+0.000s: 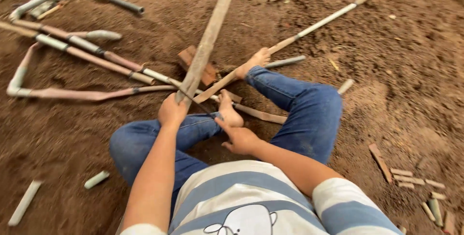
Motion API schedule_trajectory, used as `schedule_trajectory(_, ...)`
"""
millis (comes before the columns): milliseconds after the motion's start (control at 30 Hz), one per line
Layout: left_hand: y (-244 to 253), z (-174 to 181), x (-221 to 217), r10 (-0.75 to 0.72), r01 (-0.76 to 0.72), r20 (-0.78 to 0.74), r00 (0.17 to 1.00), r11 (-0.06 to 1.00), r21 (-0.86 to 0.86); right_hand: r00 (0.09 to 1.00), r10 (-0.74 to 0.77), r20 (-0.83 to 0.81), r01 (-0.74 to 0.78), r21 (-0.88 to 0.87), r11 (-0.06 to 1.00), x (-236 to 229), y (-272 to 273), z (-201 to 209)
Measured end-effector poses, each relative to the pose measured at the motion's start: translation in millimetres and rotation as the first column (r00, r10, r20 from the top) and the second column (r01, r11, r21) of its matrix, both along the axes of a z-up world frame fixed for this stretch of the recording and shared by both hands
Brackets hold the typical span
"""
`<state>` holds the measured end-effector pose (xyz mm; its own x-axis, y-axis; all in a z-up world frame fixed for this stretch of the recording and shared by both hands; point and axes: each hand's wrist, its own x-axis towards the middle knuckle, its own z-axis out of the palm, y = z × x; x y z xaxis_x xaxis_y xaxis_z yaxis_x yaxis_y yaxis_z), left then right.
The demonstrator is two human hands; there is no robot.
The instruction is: Sawing a thin wooden strip using a handheld hacksaw blade while sitting on the ground.
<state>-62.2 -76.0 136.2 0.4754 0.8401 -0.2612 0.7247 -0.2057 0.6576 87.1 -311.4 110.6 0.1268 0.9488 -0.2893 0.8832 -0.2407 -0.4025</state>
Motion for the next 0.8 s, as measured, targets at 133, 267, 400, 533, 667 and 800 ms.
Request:
schedule_trajectory(133,8.6,-24.9,2.1,0.017,-0.018,-0.030,0.999,1.000,-0.022,0.996,-0.003,-0.091,0.006,0.031,1.000,-2.6,-3.0,11.2)
schedule_trajectory(267,14.5,-27.3,6.4,0.050,-0.052,-0.045,0.998,0.998,-0.041,0.989,-0.001,-0.150,0.013,0.077,0.997,13.8,3.0,-6.7)
schedule_trajectory(400,12.1,-11.7,16.8,0.027,-0.038,-0.119,0.993,0.995,-0.090,0.969,-0.067,-0.237,0.090,0.087,0.992,21.4,4.8,-17.1)
schedule_trajectory(533,33.5,-65.1,33.6,-0.036,0.016,-0.168,0.985,0.993,-0.118,0.936,-0.157,-0.315,0.183,0.056,0.982,34.4,-4.4,-32.0)
schedule_trajectory(667,39.6,-65.5,48.2,-0.036,0.011,-0.150,0.988,0.986,-0.166,0.922,-0.224,-0.317,0.245,0.027,0.969,41.4,4.2,-37.0)
schedule_trajectory(800,37.5,-72.8,54.4,0.025,-0.049,-0.128,0.991,0.980,-0.191,0.917,-0.228,-0.328,0.265,0.071,0.962,40.8,6.9,-38.0)
